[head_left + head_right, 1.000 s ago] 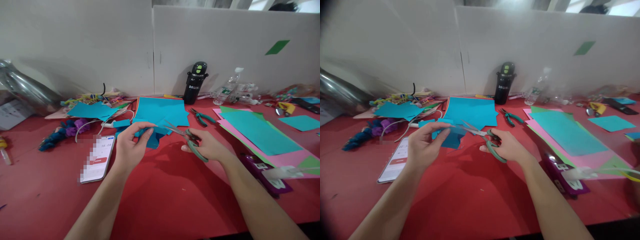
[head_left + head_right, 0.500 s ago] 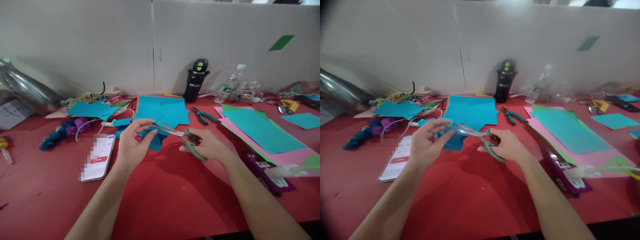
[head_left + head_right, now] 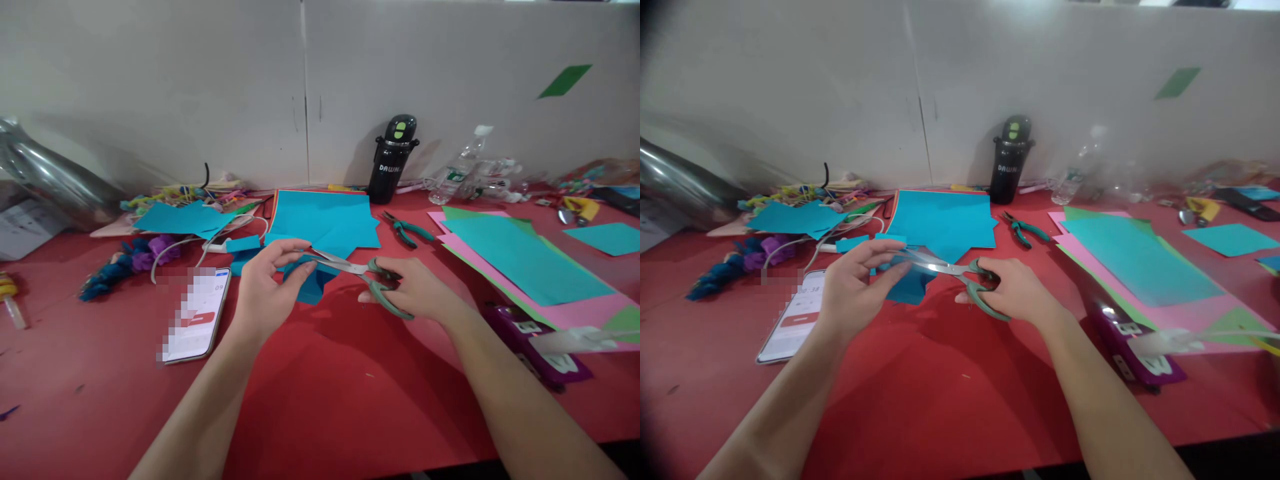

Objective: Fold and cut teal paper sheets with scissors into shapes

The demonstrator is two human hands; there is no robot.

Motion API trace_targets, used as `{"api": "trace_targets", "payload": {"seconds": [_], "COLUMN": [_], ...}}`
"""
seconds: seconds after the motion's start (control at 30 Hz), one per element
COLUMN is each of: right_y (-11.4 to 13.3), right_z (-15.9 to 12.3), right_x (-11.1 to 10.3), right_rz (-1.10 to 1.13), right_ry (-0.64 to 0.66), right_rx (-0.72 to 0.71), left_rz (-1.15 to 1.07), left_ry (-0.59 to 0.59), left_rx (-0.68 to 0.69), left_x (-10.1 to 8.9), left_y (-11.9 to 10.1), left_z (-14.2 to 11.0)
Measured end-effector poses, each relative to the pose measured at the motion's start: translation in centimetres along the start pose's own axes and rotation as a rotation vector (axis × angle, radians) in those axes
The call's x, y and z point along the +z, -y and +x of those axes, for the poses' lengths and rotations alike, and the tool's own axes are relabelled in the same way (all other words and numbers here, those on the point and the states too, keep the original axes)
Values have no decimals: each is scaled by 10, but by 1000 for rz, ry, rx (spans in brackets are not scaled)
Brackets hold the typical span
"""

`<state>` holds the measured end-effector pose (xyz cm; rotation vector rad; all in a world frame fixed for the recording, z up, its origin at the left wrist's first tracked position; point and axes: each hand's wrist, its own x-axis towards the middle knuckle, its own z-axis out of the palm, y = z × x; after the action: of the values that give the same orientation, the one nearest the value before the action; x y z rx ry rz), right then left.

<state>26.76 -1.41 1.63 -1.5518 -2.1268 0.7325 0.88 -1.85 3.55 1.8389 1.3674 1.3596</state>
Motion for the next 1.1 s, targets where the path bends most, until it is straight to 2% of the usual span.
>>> {"api": "trace_targets", "payload": {"seconds": [0.6, 0.83, 0.97, 1.1], "right_y": [-8, -5, 1, 6], "right_z": [2, 2, 4, 6], "right_x": [5, 6, 8, 13], "right_rz": [30, 120, 306, 533], "right_ry": [-30, -31, -59, -106], "right_rx": [-3, 58, -26, -143], "left_rz": [-4, 11, -2, -106], "left_ry": [1, 8, -18, -32], "left_rx": [-3, -28, -75, -135], "left_x": [0, 0, 1, 4], "left_y": [0, -1, -3, 1], "left_z": [0, 0, 1, 2]}}
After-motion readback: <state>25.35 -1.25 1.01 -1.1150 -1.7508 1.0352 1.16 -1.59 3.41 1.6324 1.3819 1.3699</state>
